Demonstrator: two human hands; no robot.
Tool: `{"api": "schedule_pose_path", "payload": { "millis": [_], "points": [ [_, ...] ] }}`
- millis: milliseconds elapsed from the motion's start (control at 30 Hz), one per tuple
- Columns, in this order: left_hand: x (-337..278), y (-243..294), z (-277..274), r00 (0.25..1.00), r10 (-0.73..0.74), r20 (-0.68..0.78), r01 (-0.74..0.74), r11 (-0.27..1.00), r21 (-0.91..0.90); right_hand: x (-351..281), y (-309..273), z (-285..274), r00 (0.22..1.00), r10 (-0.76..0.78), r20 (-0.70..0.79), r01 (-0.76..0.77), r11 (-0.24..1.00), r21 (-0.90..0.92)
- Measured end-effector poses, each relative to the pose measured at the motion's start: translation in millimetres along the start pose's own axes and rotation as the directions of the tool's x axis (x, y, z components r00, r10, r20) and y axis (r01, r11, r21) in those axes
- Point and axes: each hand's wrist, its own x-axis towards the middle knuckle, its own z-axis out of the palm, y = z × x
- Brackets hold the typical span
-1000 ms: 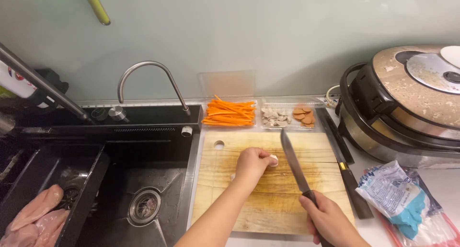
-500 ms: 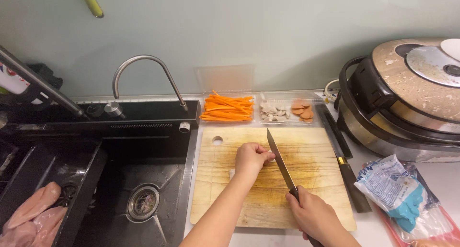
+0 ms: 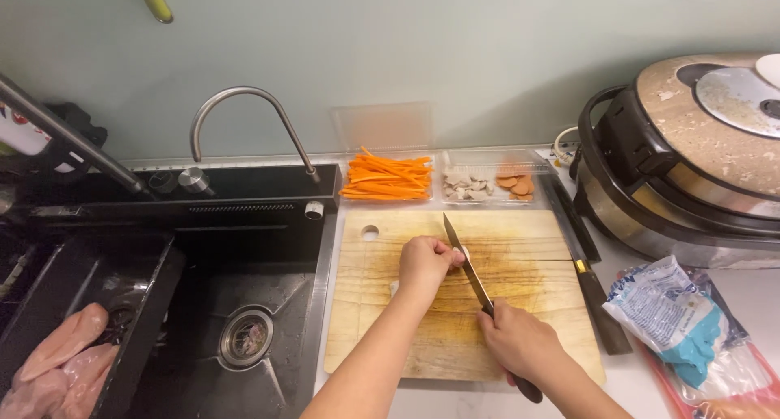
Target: Chopping carrots and mushrooms on a cutting board in a kitchen.
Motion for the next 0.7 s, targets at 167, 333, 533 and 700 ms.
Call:
{"api": "schedule_pose_path", "payload": {
  "millis": [167,333,533,700],
  "points": [
    [-2,1,-10,0.998,0.050,-0.038,-0.045,0.990,0.133,-30,11,-11,0.997,0.049,0.063,-0.050,0.999,0.019],
    [19,-40,-11,0.992,0.108,-0.071,-0.098,0.987,0.131,-36,20,-9,0.995,0.066,0.073,-0.073,0.992,0.098],
    [27,-32,-13,0.993,-0.089,0.074,0.090,0.996,-0.017,-41,-3,-10,0.998,0.035,0.053,-0.044,0.982,0.181],
    [13,-4,-19,0.981,-0.183,0.071,0.182,0.983,0.013,-38,-8,-10,0.996,0.040,0.082,-0.051,0.988,0.144]
  ]
}}
